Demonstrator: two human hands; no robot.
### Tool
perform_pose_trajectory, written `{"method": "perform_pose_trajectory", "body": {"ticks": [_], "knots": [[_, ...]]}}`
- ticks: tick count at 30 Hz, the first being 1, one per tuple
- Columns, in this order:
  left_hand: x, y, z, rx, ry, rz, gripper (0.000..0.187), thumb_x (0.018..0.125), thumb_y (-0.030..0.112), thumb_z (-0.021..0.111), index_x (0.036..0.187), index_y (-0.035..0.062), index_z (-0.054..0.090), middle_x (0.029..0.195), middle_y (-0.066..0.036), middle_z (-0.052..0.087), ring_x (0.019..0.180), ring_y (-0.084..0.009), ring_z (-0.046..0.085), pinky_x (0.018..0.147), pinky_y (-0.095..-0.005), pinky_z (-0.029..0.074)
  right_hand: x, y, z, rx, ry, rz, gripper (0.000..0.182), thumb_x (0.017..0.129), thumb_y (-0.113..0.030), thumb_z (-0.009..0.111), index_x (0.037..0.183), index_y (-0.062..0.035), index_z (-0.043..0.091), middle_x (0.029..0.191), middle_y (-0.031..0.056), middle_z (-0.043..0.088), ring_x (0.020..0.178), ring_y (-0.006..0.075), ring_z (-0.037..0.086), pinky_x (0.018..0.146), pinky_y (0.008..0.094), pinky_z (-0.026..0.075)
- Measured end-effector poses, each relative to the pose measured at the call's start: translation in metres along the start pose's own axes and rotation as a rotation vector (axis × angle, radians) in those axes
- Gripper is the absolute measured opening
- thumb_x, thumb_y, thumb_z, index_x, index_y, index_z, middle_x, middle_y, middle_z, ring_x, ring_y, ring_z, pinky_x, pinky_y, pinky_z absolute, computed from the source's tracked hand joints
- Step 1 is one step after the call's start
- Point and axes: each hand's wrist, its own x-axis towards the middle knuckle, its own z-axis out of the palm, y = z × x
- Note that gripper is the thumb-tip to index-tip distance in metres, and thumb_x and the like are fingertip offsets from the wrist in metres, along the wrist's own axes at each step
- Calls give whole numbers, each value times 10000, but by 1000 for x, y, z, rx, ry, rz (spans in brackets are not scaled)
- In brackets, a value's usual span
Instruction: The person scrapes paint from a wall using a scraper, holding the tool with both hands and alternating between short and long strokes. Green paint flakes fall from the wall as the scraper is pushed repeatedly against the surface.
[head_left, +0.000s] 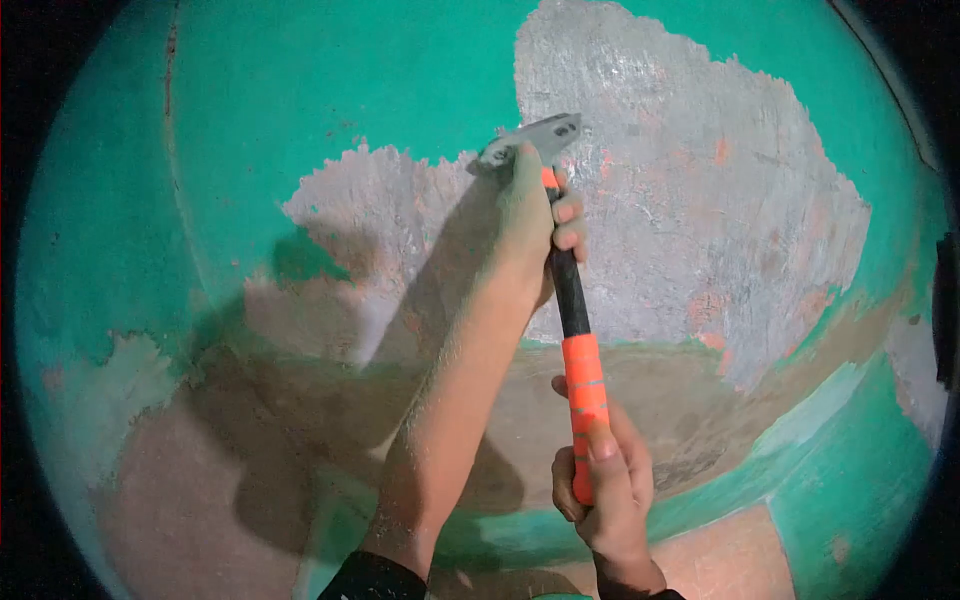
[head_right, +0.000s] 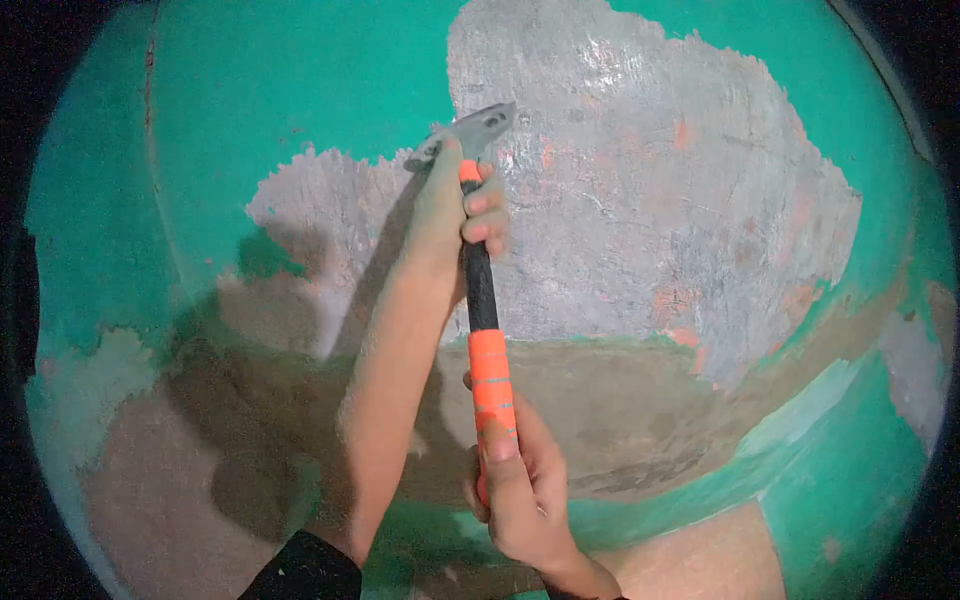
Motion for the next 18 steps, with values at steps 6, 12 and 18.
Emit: {"method": "perform_pose_trajectory", "body": {"ticks": [6, 12, 18], "knots": [[-10, -19, -14, 65, -7, 22, 436, 957, 550, 384, 936, 116, 418, 556, 74, 311, 394, -42, 291, 393, -227, 287, -5, 28, -4, -58, 15, 2, 478, 1002, -295, 398, 1343, 40, 386, 700, -41, 420, 506, 26, 367, 451, 203, 316], [10, -2, -7, 93, -32, 84, 494, 955, 586, 299, 875, 111, 411, 558, 44, 349, 399, -87, 332, 407, -285, 368, 14, 21, -4, -62, 19, -77, 445, 1002, -274, 406, 1315, 42, 419, 681, -49, 417, 527, 21, 383, 457, 204, 311], [-2, -18, -7, 76, -17, 6, 446, 967, 532, 361, 927, 92, 425, 549, 46, 339, 381, -65, 322, 380, -248, 325, 0, 35, -6, -108, 99, -65, 451, 1001, -288, 414, 1308, 43, 425, 672, -49, 418, 514, 18, 378, 443, 197, 300]]}}
